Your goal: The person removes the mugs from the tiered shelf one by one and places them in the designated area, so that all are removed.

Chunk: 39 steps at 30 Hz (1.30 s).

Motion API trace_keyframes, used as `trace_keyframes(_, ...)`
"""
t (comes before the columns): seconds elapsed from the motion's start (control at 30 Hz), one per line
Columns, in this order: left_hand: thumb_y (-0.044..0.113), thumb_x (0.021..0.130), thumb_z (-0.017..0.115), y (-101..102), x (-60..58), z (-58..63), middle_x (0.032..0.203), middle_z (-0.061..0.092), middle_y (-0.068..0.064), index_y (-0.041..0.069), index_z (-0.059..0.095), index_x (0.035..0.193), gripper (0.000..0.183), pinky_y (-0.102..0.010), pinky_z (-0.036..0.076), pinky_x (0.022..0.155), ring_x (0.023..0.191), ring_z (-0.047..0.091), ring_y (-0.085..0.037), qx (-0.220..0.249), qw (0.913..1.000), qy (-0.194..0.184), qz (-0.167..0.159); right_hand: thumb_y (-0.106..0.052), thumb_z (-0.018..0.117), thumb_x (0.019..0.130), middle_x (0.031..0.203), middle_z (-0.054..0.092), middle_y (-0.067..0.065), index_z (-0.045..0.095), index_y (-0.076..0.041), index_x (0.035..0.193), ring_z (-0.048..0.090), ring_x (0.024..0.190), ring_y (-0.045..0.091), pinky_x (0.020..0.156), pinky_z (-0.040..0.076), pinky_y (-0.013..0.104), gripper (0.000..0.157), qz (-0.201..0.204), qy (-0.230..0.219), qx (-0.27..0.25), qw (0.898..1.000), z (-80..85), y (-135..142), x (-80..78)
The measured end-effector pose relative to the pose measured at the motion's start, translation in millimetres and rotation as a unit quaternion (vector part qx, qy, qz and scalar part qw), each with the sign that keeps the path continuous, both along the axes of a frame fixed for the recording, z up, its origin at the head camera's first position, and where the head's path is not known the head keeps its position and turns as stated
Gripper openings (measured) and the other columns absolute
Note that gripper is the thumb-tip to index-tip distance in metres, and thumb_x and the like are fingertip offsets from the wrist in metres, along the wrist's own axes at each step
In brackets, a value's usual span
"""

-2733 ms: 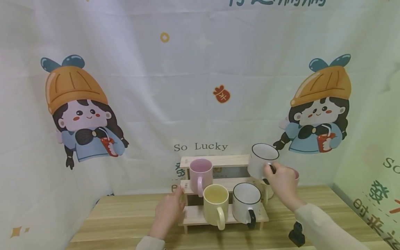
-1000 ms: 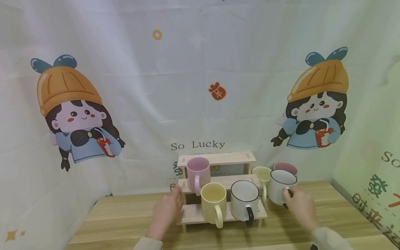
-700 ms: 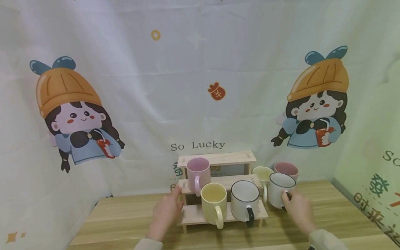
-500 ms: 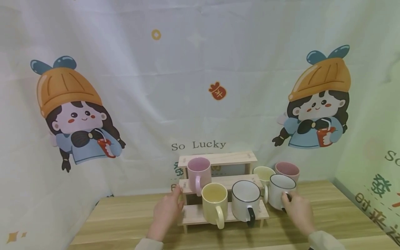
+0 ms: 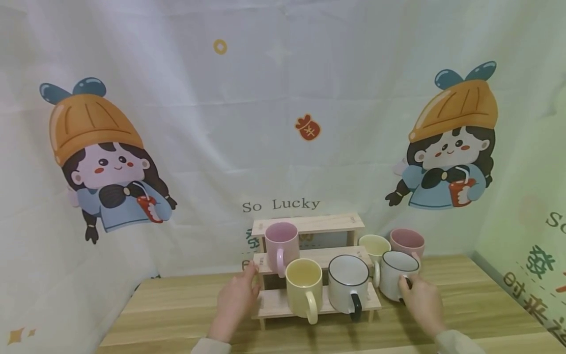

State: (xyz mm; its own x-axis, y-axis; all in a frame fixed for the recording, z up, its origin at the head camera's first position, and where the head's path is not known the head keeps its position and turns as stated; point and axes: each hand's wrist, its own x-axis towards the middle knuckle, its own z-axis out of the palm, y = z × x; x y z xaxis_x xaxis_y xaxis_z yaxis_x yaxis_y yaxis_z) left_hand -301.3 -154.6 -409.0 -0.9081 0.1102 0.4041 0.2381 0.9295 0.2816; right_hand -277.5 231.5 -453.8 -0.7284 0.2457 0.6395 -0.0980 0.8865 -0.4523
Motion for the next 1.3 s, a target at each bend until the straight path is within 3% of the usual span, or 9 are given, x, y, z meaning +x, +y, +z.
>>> trace_keyframes(0.2, 0.022, 0.084, 0.07, 1.2, 0.3, 0.6, 0.11, 0.069, -0.017, 0.013, 0.052, 0.129, 0.049, -0.027, 0.036, 0.04, 0.051, 0.051, -0.02, 0.003, 0.9999, -0.009, 0.006, -0.014, 0.058, 0.088, 0.051, 0.053, 0.01, 0.056, -0.002, 0.064, 0.046, 0.046, 0.026, 0.042, 0.038, 0.042, 0.027, -0.003, -0.015, -0.008, 1.0, -2.4, 0.6, 0.4)
trace_keyframes(0.47, 0.02, 0.084, 0.071, 0.4, 0.8, 4.0, 0.104, 0.069, -0.021, 0.013, 0.053, 0.129, 0.049, -0.027, 0.036, 0.04, 0.05, 0.048, -0.018, 0.004, 0.9999, -0.002, 0.011, -0.023, 0.049, 0.094, 0.055, 0.051, 0.007, 0.052, -0.006, 0.065, 0.047, 0.052, 0.025, 0.044, 0.036, 0.038, 0.034, 0.006, -0.116, -0.036, 0.993, 5.7, -3.3, -0.1)
trace_keyframes(0.7, 0.02, 0.084, 0.071, 1.0, 1.8, 4.0, 0.121, 0.064, -0.018, 0.013, 0.054, 0.128, 0.048, -0.028, 0.037, 0.041, 0.052, 0.05, -0.019, -0.001, 0.9999, -0.01, 0.014, -0.016, 0.051, 0.091, 0.053, 0.053, 0.011, 0.051, -0.004, 0.06, 0.048, 0.049, 0.027, 0.045, 0.039, 0.042, 0.034, 0.016, -0.098, -0.025, 0.995, 3.7, -8.6, 0.7)
trace_keyframes(0.87, 0.02, 0.085, 0.07, 0.8, 0.9, 2.5, 0.117, 0.065, -0.02, 0.013, 0.053, 0.13, 0.049, -0.027, 0.037, 0.041, 0.051, 0.049, -0.019, -0.001, 0.9997, -0.019, 0.015, -0.017, 0.052, 0.092, 0.053, 0.053, 0.009, 0.05, -0.006, 0.058, 0.048, 0.049, 0.026, 0.046, 0.039, 0.041, 0.035, 0.019, -0.099, -0.033, 0.994, 2.1, -9.8, 0.1)
trace_keyframes(1.07, 0.02, 0.085, 0.07, 0.3, -0.8, 1.6, 0.118, 0.065, -0.02, 0.013, 0.054, 0.128, 0.047, -0.028, 0.037, 0.041, 0.053, 0.051, -0.02, -0.001, 0.9998, -0.015, 0.013, -0.021, 0.052, 0.093, 0.06, 0.058, 0.011, 0.055, -0.004, 0.065, 0.052, 0.054, 0.026, 0.049, 0.041, 0.042, 0.034, 0.036, -0.14, -0.033, 0.989, 6.8, -6.7, -3.0)
trace_keyframes(1.3, 0.021, 0.084, 0.07, 1.0, -1.6, -0.3, 0.123, 0.063, -0.018, 0.014, 0.054, 0.127, 0.046, -0.03, 0.039, 0.042, 0.055, 0.055, -0.023, -0.012, 0.9998, -0.007, 0.014, -0.026, 0.045, 0.096, 0.053, 0.048, 0.0, 0.047, -0.01, 0.06, 0.045, 0.049, 0.016, 0.045, 0.033, 0.03, 0.039, 0.049, -0.197, -0.017, 0.979, 12.2, -1.3, 0.4)
